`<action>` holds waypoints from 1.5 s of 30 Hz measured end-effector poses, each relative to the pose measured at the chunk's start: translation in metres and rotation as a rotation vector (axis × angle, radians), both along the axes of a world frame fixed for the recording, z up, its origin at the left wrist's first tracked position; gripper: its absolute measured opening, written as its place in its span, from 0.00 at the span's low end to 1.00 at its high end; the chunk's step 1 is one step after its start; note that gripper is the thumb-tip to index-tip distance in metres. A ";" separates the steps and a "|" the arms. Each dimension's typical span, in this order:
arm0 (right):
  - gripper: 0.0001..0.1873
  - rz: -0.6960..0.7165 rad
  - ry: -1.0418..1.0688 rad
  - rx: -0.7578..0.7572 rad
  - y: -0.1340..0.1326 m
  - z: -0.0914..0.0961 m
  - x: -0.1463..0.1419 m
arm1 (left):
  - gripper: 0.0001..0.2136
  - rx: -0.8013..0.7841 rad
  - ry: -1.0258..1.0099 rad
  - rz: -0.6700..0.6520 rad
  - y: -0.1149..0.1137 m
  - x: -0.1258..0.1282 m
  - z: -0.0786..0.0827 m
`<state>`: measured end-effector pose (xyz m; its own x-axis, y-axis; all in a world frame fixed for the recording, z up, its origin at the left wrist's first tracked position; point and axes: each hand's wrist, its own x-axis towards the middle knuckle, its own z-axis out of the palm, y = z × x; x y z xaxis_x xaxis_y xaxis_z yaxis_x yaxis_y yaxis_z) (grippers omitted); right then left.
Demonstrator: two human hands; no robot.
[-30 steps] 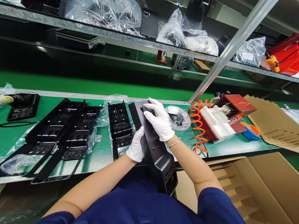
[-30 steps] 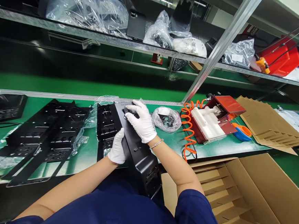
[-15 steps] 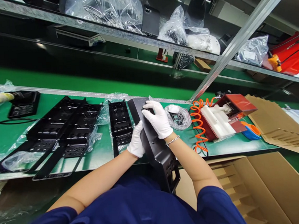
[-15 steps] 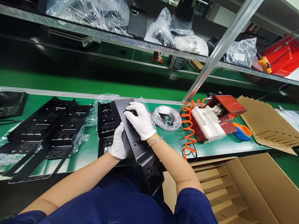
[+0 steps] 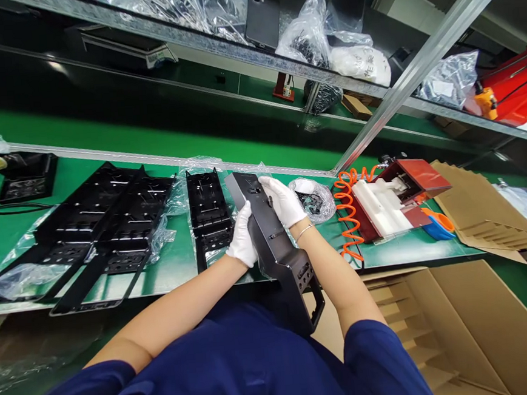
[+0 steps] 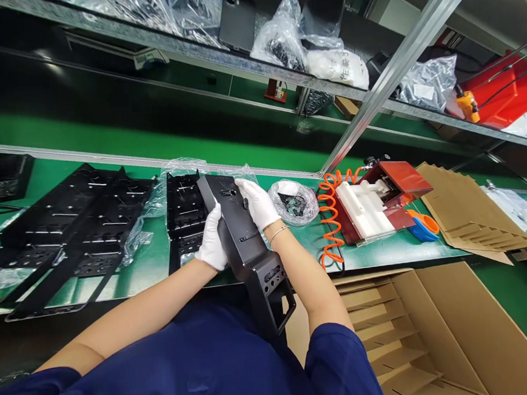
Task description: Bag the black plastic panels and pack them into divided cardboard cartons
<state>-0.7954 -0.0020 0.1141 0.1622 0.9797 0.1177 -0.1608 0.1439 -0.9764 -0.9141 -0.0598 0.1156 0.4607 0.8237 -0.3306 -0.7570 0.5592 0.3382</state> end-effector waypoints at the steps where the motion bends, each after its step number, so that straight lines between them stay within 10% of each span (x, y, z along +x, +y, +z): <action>1: 0.17 -0.007 0.009 -0.026 -0.001 -0.001 0.000 | 0.16 -0.004 -0.008 -0.008 0.000 -0.001 0.000; 14: 0.20 -0.134 0.025 -0.307 -0.031 -0.036 0.035 | 0.14 -0.129 0.215 -0.002 0.011 -0.001 -0.012; 21: 0.11 -0.127 -0.707 -0.248 -0.075 -0.040 0.071 | 0.16 0.008 0.183 0.190 0.001 -0.040 0.011; 31: 0.14 0.230 -1.433 -0.379 -0.073 -0.044 0.033 | 0.18 0.126 0.159 0.239 -0.012 -0.048 0.031; 41: 0.15 0.125 -1.318 -0.429 -0.060 -0.033 0.030 | 0.21 0.212 0.127 0.208 -0.015 -0.055 0.029; 45: 0.09 -0.018 -0.615 -0.229 -0.071 0.001 0.050 | 0.25 0.317 0.092 0.153 -0.022 -0.056 0.026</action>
<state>-0.7456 -0.0734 0.1147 0.1482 0.9888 -0.0173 0.4367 -0.0811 -0.8959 -0.9704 -0.0815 0.1416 0.3045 0.9490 -0.0816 -0.7823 0.2980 0.5470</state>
